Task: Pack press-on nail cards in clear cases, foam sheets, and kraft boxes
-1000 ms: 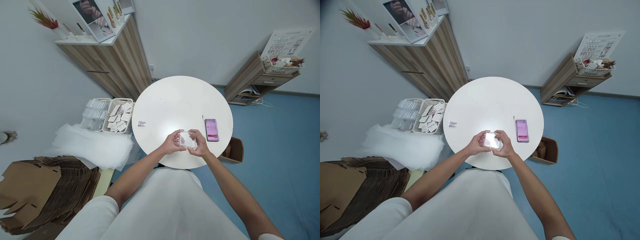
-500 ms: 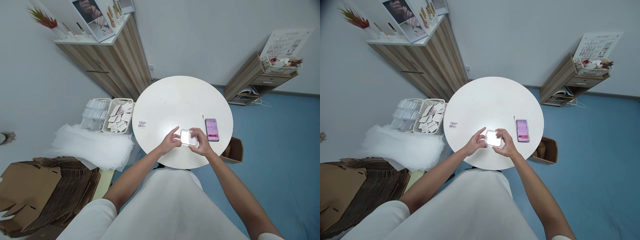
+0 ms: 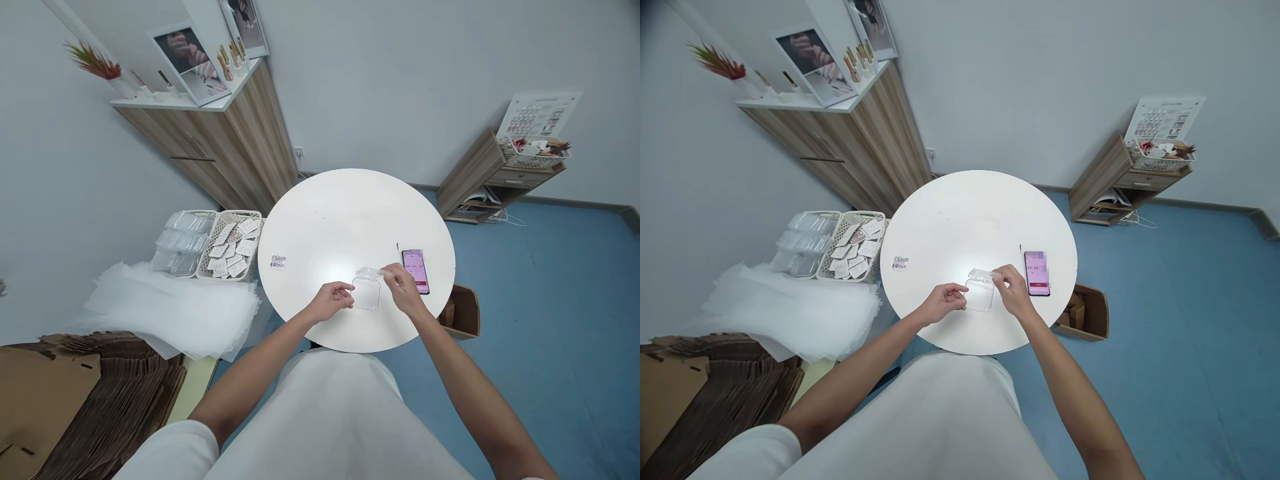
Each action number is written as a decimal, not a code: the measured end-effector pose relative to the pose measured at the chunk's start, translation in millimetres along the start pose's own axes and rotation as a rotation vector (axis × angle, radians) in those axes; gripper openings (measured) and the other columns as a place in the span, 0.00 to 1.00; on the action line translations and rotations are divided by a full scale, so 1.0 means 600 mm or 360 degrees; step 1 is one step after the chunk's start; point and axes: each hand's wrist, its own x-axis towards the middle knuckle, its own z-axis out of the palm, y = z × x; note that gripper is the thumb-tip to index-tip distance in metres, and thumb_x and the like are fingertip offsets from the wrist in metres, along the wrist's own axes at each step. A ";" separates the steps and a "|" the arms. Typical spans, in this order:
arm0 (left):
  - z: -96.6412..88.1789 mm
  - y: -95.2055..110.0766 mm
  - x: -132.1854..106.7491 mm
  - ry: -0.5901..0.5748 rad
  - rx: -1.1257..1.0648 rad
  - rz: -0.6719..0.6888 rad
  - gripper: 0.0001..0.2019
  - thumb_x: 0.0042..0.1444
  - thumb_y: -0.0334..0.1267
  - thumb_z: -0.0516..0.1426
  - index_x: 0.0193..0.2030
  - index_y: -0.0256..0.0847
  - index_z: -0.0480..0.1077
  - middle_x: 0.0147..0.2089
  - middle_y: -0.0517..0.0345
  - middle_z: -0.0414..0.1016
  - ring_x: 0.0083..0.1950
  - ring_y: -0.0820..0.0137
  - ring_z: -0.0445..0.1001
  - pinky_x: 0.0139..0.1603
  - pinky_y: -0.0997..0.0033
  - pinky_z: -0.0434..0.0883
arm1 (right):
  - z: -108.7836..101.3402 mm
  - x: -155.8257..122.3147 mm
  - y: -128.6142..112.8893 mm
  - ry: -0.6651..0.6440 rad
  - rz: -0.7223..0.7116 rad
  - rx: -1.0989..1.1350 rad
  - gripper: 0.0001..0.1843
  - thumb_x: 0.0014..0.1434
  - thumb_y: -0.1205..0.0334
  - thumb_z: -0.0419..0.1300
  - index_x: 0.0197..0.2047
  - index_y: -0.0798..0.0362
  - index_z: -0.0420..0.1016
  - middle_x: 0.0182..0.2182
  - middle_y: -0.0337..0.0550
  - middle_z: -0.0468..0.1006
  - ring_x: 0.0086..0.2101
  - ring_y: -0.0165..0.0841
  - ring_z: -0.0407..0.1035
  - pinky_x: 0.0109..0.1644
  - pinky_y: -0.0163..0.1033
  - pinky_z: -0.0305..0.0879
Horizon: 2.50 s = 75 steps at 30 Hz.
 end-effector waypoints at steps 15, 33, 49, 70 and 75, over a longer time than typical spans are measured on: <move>0.015 -0.003 -0.005 -0.0035 -0.0006 0.0042 0.19 0.43 0.42 0.62 0.42 0.36 0.68 0.30 0.58 0.69 0.31 0.72 0.72 0.41 0.62 0.69 | 0.010 0.021 0.031 -0.0200 0.0818 0.0778 0.29 0.49 0.36 0.48 0.38 0.53 0.73 0.20 0.37 0.64 0.16 0.24 0.54 0.23 0.34 0.60; 0.013 -0.028 -0.009 0.0064 0.0072 -0.0013 0.18 0.45 0.42 0.61 0.42 0.37 0.66 0.29 0.59 0.70 0.32 0.72 0.73 0.41 0.64 0.68 | 0.077 -0.128 0.045 0.0285 0.0654 0.0434 0.28 0.47 0.49 0.58 0.50 0.50 0.64 0.40 0.46 0.69 0.25 0.28 0.65 0.31 0.41 0.67; -0.010 -0.090 0.007 0.0471 0.0615 -0.0043 0.18 0.49 0.42 0.55 0.47 0.40 0.67 0.41 0.54 0.67 0.37 0.71 0.67 0.41 0.68 0.65 | 0.131 -0.086 0.097 0.0177 0.0886 0.0450 0.22 0.46 0.56 0.56 0.45 0.53 0.67 0.34 0.43 0.69 0.22 0.27 0.63 0.25 0.36 0.62; -0.025 -0.175 0.026 0.0367 0.0747 -0.0462 0.24 0.48 0.37 0.54 0.53 0.37 0.60 0.45 0.52 0.66 0.37 0.73 0.67 0.42 0.73 0.64 | 0.178 -0.105 0.155 0.0025 0.1125 0.0101 0.25 0.45 0.60 0.54 0.49 0.52 0.65 0.40 0.44 0.70 0.32 0.30 0.68 0.38 0.36 0.64; -0.021 -0.188 0.010 0.0464 0.0458 -0.0555 0.27 0.48 0.36 0.56 0.56 0.36 0.58 0.51 0.47 0.63 0.42 0.71 0.68 0.43 0.73 0.65 | 0.177 -0.116 0.148 0.0050 0.1241 0.0158 0.27 0.44 0.60 0.54 0.50 0.52 0.64 0.42 0.45 0.70 0.34 0.31 0.69 0.36 0.35 0.65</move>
